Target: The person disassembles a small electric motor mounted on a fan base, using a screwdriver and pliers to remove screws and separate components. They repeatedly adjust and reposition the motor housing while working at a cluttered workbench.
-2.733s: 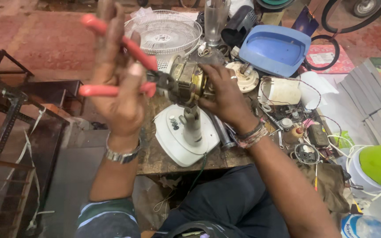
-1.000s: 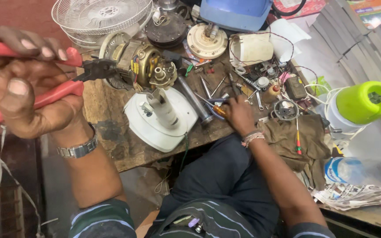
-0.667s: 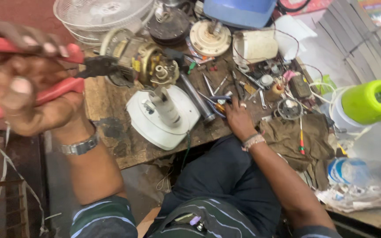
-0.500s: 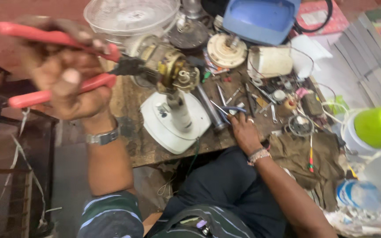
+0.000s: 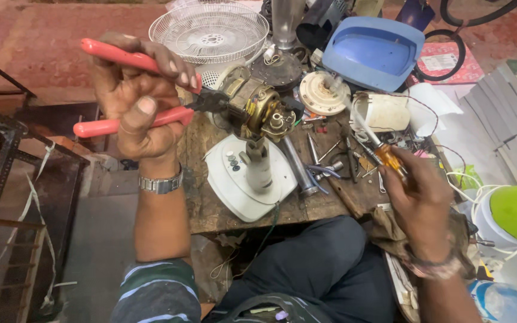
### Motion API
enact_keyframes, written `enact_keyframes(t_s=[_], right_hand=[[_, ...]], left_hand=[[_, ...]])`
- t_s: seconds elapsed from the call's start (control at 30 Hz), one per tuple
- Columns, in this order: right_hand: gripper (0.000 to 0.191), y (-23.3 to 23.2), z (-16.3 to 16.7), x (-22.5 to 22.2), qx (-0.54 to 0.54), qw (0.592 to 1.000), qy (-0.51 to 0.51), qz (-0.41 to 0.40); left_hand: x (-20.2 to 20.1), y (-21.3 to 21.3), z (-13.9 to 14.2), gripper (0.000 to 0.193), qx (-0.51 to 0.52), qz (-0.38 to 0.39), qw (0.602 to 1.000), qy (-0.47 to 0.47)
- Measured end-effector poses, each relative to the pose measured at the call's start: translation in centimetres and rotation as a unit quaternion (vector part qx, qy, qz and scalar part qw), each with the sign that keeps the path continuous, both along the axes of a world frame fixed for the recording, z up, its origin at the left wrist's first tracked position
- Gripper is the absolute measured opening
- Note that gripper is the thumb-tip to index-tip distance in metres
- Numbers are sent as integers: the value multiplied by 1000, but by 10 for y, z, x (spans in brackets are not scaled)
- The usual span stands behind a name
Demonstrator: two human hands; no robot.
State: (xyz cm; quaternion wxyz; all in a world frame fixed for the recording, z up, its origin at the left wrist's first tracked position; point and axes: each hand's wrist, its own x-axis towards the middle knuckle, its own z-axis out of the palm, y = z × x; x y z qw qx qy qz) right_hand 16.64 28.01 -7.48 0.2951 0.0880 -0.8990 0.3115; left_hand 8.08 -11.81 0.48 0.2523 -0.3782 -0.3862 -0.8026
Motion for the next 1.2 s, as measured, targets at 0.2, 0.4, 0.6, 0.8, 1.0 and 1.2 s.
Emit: enact_keyframes(t_s=[0.2,0.4,0.6,0.8,1.0,1.2], right_hand=[[36,-54,78,41,79,993,11,89],[36,-76,86,47,102,987,31,119],[39,-77,89,48,122,984,22,127],[40,-78,87,54,125,987,7,106],[38,-86,94,57,96,989,-37,109],[34,-79,99,49,324,920,179,128]], left_hand=[[7,-4,3,57,6,-4,1000,8],[14,-9,2,57,9,-4,1000,12],[14,-10,1,56,5,0,1000,11],[16,-13,1,58,4,5,1000,9],[18,-13,3,57,3,10,1000,12],[18,-16,3,56,-10,11,1000,13]])
